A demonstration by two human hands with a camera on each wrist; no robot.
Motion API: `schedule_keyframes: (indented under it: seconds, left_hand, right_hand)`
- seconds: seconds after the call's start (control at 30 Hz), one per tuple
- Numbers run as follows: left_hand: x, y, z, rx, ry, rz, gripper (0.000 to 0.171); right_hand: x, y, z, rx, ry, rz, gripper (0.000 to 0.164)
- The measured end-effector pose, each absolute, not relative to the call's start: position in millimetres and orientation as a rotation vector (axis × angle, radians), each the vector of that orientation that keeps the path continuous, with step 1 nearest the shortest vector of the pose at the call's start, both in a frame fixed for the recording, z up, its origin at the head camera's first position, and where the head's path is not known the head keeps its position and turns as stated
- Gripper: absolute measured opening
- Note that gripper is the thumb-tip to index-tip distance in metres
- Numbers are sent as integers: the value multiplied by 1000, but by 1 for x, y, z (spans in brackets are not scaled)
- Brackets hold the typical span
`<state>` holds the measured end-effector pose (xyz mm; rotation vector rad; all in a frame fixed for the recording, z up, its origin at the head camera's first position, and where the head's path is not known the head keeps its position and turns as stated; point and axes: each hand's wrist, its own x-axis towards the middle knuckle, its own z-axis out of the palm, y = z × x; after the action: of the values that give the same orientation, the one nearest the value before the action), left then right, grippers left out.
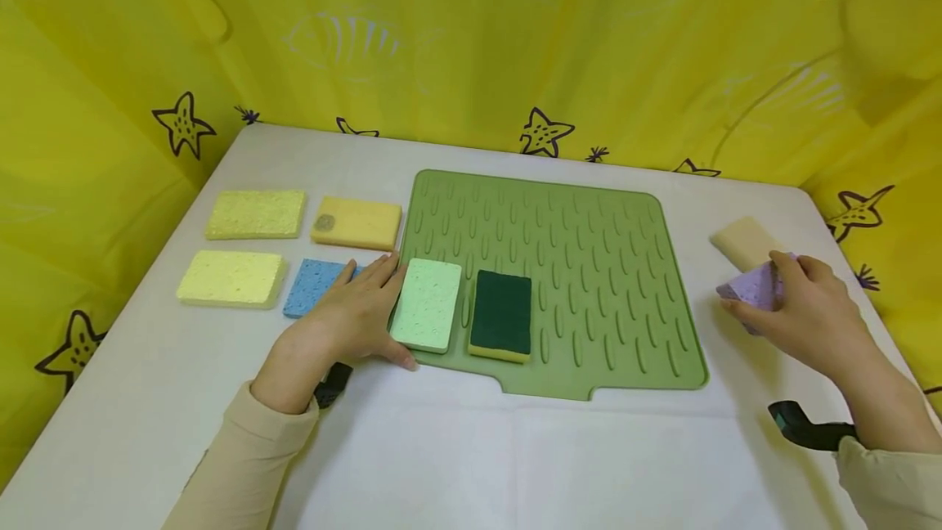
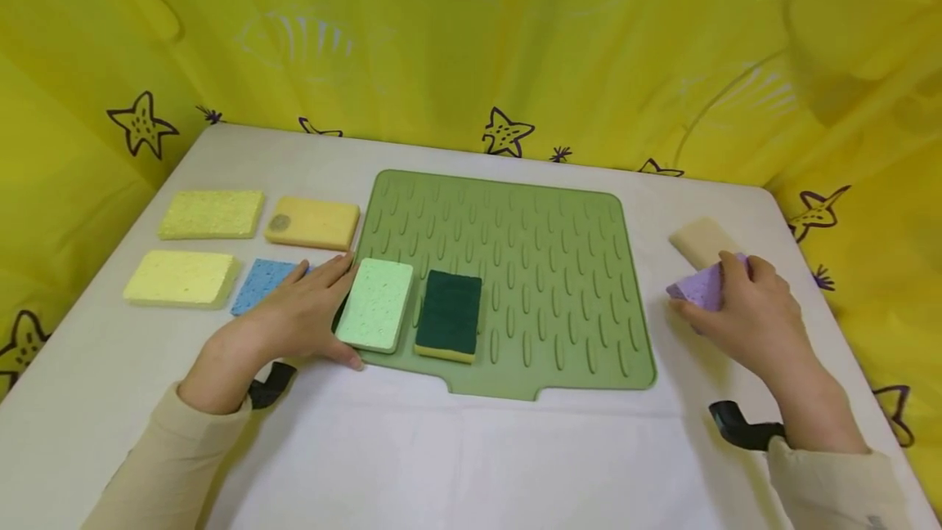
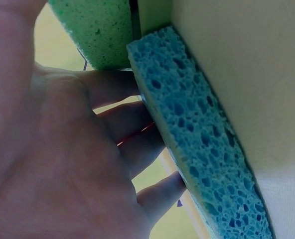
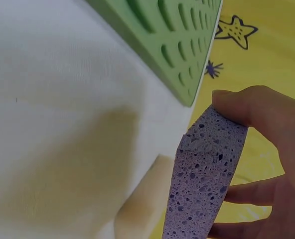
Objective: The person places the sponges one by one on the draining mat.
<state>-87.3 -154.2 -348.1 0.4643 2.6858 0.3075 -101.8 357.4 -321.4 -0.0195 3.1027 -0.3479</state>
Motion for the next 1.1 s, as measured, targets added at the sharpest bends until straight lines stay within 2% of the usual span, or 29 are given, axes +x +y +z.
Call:
schedule_keyframes:
  seconds: [0.3,0.83,1.1]
  left_hand:
    - [-86,-155,-348,467,2689,330,132]
    - [-87,-155,-349,471,2681,324,132]
    - [-87,-156,-349,487,2700,314,131]
  right_hand:
    - [-104,329,-324,-245,3151,-450,85]
    - [-101,287,-331,-754,3100,-498,92]
    - [-99,267,-333,-890,2998,-525,91]
